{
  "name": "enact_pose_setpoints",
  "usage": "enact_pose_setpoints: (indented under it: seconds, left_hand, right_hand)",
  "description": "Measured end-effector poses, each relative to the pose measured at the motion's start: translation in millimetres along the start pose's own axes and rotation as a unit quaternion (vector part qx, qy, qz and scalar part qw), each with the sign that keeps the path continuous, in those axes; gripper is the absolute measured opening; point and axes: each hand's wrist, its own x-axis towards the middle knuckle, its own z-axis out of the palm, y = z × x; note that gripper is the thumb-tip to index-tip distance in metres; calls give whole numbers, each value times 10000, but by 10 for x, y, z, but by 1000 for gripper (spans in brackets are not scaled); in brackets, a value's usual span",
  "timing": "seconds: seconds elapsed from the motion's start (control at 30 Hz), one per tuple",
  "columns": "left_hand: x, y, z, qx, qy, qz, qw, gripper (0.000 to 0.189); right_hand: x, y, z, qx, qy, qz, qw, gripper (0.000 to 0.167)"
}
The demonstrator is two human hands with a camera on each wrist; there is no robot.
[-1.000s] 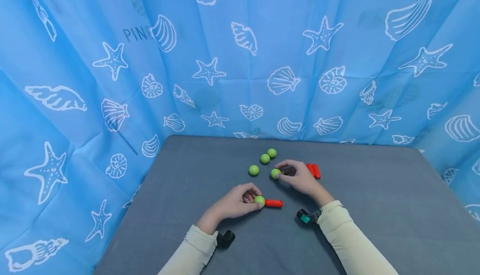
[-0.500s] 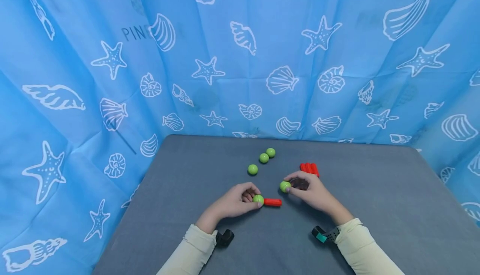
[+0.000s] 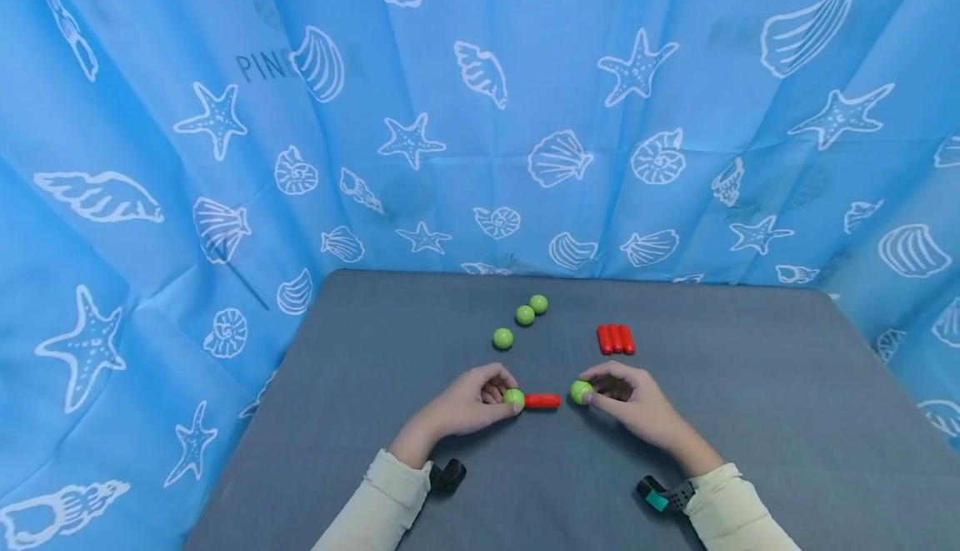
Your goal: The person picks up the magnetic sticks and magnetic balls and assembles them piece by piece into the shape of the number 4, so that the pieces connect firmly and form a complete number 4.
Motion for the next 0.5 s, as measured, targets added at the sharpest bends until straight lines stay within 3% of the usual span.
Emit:
enact_pose_setpoints:
  seconds: [0.2,0.5]
  left_hand:
    - [-5,-40,21,6,-41,-17,10000,18]
    - [5,-24,5,-27,37,58,10000,19]
  right_hand:
    - [-33,21,71,140,-102,102,9998,22]
    - [3,-1,68,67,-77,-69,9999,21]
